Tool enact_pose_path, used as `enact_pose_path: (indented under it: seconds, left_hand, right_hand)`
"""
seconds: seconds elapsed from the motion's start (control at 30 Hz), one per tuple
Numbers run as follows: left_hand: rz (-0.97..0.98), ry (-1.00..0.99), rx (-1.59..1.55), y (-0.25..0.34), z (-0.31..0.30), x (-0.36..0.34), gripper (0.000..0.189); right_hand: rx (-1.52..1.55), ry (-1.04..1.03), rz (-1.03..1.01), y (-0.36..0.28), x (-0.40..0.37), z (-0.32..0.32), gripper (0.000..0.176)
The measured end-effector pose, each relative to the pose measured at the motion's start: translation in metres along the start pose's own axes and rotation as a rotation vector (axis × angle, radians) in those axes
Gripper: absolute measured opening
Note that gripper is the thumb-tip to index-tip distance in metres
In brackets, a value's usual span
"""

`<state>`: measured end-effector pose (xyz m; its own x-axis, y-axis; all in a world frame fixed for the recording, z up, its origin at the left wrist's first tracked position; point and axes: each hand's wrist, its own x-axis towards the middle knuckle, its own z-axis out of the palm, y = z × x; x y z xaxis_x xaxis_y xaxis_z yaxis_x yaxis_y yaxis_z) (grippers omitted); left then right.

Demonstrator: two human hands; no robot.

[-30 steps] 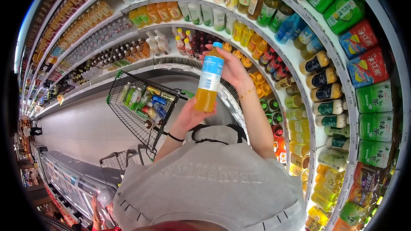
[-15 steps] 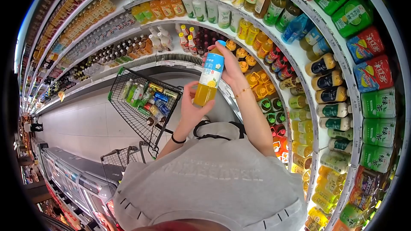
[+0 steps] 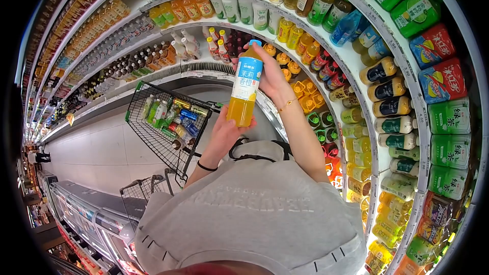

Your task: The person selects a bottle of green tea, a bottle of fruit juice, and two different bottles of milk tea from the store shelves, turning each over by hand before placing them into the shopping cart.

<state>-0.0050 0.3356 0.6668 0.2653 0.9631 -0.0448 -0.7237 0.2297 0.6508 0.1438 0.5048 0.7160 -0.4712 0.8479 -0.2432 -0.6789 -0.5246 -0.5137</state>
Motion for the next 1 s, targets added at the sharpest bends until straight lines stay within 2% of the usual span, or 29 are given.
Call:
enact_pose_path:
  seconds: [0.07,0.2,0.27,0.3,0.37,0.4,0.47,0.5,0.57,0.7,0.77,0.8,0.87,1.0]
  left_hand:
    - [0.024,0.055,0.203,-0.003,-0.003,0.0,0.048]
    - [0.073,0.118,0.262,-0.004,-0.001,0.003,0.049]
    - [0.243,0.19,0.494,-0.01,-0.005,0.006,0.056]
    - [0.243,0.19,0.493,-0.008,-0.002,0.007,0.056]
    - [0.367,0.281,0.798,-0.003,0.005,0.006,0.063]
    - [0.368,0.282,0.799,-0.006,0.004,0.005,0.063]
    - [0.474,0.413,1.065,-0.014,-0.001,0.003,0.073]
    - [0.475,0.411,1.064,-0.015,0.002,0.001,0.073]
    - [0.474,0.475,1.346,-0.012,0.009,-0.004,0.078]
    - [0.373,0.477,1.234,-0.008,0.022,-0.01,0.075]
    - [0.31,0.32,1.06,-0.008,0.015,-0.017,0.066]
    - [0.309,0.327,1.06,-0.008,0.011,-0.018,0.066]
    - [-0.01,0.235,0.325,-0.009,-0.001,-0.019,0.053]
    - [-0.026,0.094,0.303,-0.019,-0.025,-0.02,0.054]
  right_hand:
    - [-0.185,-0.061,-0.058,-0.003,0.0,-0.002,0.041]
    - [-0.299,-0.052,-0.082,-0.006,-0.001,-0.003,0.05]
    - [-0.389,-0.009,-0.106,-0.006,0.0,-0.007,0.053]
    - [-0.39,-0.009,-0.105,-0.005,0.0,-0.008,0.053]
    - [-0.447,0.048,-0.15,-0.003,-0.001,-0.009,0.053]
    - [-0.446,0.046,-0.15,-0.002,-0.004,-0.006,0.053]
    - [-0.345,0.064,-0.061,-0.002,-0.012,0.005,0.05]
    - [-0.346,0.064,-0.063,0.0,-0.011,0.003,0.05]
    - [-0.308,-0.004,-0.014,0.007,-0.006,-0.005,0.046]
    - [-0.283,-0.036,0.009,0.008,-0.007,-0.01,0.04]
    - [-0.286,-0.053,-0.003,0.007,-0.013,-0.005,0.039]
    - [-0.285,-0.066,-0.019,0.007,-0.014,-0.002,0.038]
    - [-0.264,-0.099,-0.023,0.005,-0.016,0.002,0.038]
    - [-0.259,-0.17,-0.039,0.004,-0.019,0.004,0.039]
